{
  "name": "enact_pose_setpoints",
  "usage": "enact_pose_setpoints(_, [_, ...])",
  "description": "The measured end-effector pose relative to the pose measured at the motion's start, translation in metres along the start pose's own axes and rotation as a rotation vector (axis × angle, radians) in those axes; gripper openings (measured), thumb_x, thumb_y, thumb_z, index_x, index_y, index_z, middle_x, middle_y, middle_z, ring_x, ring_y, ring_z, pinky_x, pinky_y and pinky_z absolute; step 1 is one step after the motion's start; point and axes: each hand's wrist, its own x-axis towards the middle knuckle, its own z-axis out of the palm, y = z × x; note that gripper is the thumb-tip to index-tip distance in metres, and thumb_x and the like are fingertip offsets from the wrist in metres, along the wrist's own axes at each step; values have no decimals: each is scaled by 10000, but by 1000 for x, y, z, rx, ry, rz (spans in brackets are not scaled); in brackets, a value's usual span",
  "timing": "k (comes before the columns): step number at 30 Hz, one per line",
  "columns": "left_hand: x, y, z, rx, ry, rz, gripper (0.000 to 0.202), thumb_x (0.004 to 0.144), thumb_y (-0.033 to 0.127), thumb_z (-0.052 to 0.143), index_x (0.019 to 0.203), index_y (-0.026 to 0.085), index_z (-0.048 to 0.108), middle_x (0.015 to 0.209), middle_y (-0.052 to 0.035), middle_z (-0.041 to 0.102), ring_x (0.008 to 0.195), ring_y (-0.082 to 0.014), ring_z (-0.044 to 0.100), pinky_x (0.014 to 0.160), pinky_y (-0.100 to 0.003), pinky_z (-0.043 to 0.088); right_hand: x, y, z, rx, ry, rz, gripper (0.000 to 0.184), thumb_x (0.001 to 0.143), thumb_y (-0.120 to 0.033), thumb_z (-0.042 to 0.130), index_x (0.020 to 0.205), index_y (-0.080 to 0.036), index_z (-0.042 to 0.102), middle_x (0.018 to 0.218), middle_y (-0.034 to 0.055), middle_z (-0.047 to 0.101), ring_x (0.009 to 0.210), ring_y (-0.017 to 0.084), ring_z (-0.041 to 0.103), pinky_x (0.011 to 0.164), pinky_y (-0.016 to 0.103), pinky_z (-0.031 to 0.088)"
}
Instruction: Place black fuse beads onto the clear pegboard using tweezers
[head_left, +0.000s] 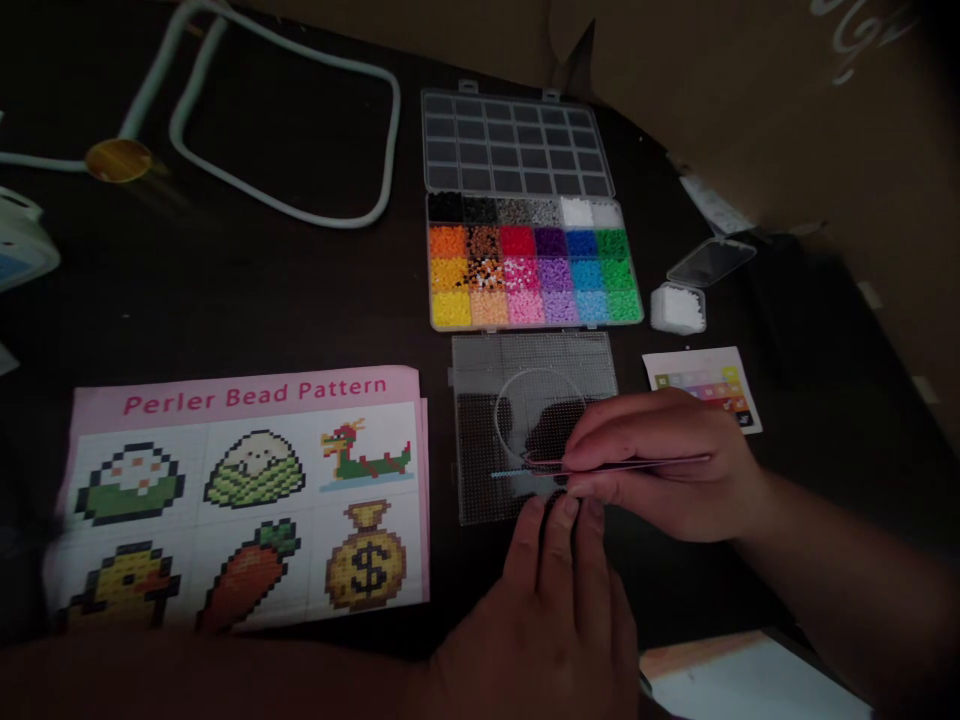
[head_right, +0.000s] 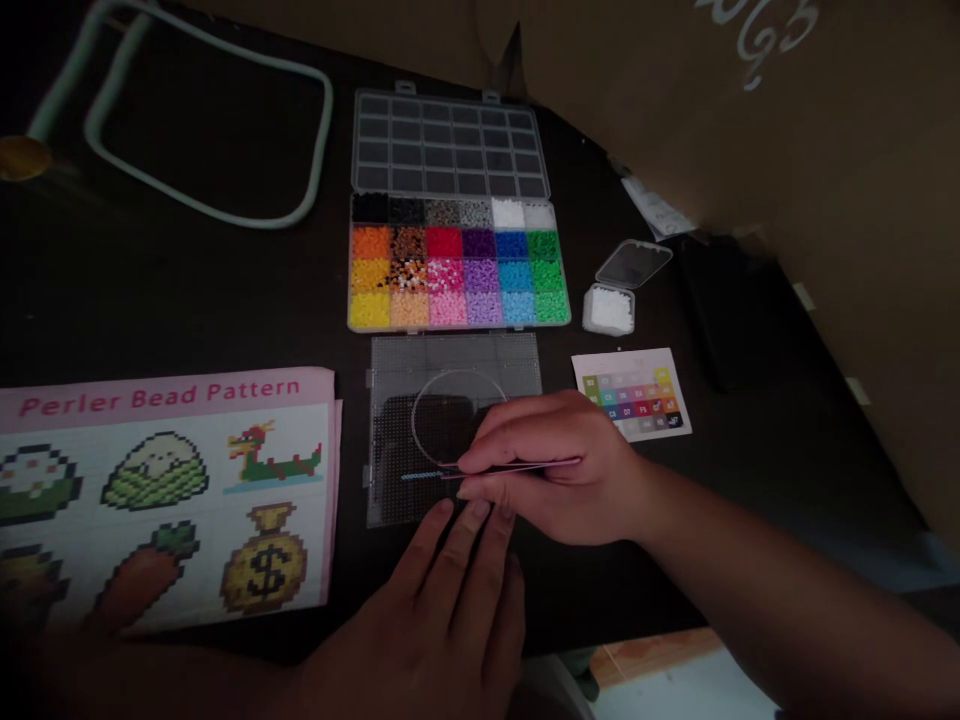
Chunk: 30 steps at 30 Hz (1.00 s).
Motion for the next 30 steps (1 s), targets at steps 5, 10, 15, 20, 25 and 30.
enact_pose_setpoints(5, [-1,-1,0,6,-11,7,267,914,182,450,1007,59,668,1128,-211,696,1011,-354,704,848,-494,540,0,0,0,10,-1,5,88,792,-69,749,880,-74,739,787,79,708,712,121,694,631,206,578])
enact_pose_setpoints(10, [-2,-1,0,11,9,5,264,912,186,454,1006,57,664,1127,-214,696,1011,-357,703,851,-500,531,0,1,0,18,5,5,101,785,-55,750,884,-75,737,794,76,708,713,120,691,627,208,577])
enact_pose_setpoints(15, [-2,0,2,11,-3,9,275,925,199,446,1021,62,664,1133,-214,693,1020,-366,698,873,-525,502,-1,1,-1,18,-22,-4,113,789,-52,745,899,-75,734,818,79,706,734,123,695,647,211,581])
enact_pose_setpoints(20, [-1,0,2,15,7,8,255,916,204,473,1001,73,674,1115,-206,704,1004,-369,700,918,-563,448,-1,0,-2,46,-34,-4,122,783,-38,745,901,-63,731,830,92,701,727,120,690,629,202,573])
enact_pose_setpoints(25, [0,-2,1,-5,3,-2,250,905,227,497,994,90,686,1103,-179,716,998,-357,693,968,-579,402,-2,-1,-2,64,-38,0,117,777,-44,753,890,-66,730,817,90,700,722,127,693,636,208,580])
enact_pose_setpoints(30, [-1,-2,1,-17,13,-12,247,904,258,518,972,96,691,1095,-176,718,1003,-361,681,965,-586,389,-2,1,-2,64,-33,-1,125,777,-49,755,895,-79,728,829,80,700,725,121,691,635,204,576])
